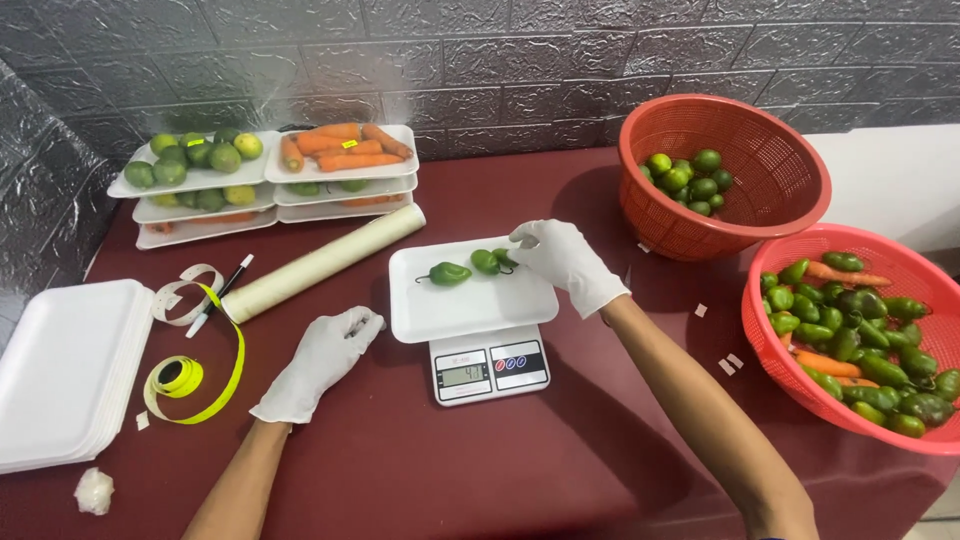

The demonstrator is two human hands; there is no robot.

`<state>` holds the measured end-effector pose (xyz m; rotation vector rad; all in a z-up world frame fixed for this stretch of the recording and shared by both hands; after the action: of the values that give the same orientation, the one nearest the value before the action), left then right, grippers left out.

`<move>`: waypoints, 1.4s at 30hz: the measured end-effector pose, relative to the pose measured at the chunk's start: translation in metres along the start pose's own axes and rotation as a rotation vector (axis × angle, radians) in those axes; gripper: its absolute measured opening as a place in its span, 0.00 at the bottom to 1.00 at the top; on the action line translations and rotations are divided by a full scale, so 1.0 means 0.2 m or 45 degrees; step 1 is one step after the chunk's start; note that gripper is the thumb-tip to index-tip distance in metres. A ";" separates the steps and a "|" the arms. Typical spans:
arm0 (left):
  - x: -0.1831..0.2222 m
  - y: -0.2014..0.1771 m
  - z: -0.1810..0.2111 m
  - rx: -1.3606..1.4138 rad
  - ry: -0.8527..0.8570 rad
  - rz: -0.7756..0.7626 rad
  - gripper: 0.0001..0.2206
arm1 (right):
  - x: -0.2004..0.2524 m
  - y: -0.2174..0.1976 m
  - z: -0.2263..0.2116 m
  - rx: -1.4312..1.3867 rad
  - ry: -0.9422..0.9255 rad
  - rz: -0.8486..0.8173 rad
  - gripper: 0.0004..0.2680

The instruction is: The person picks green peppers from a basket and arranges them on a white tray placed on a digital scale to weigh them.

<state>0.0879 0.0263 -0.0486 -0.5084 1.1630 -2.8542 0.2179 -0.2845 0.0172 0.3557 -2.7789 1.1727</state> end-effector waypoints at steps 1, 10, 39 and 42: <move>0.00 0.00 0.00 -0.002 0.001 -0.001 0.14 | 0.01 -0.02 0.01 -0.002 0.001 0.001 0.14; -0.07 0.02 -0.08 0.020 0.023 0.008 0.14 | 0.24 -0.45 0.12 -0.038 -0.032 0.185 0.11; 0.00 0.00 0.02 0.038 -0.083 0.067 0.12 | 0.52 -1.02 1.53 0.589 0.455 0.117 0.21; -0.01 0.00 0.02 0.011 -0.091 0.053 0.12 | 0.50 -1.04 1.53 0.522 0.397 0.203 0.18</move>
<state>0.0904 0.0242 -0.0468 -0.5739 1.1356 -2.7805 0.1727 -0.6611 -0.0339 -0.0238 -2.3261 1.6752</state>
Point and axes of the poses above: each hand's wrist, its own x-axis away from the middle knuckle, its own y-axis out of the palm, z = x × y, the point moved 9 cm from there along -x, towards the middle knuckle, and after that the axes turned 7 degrees about -x, right-handed, at the moved point
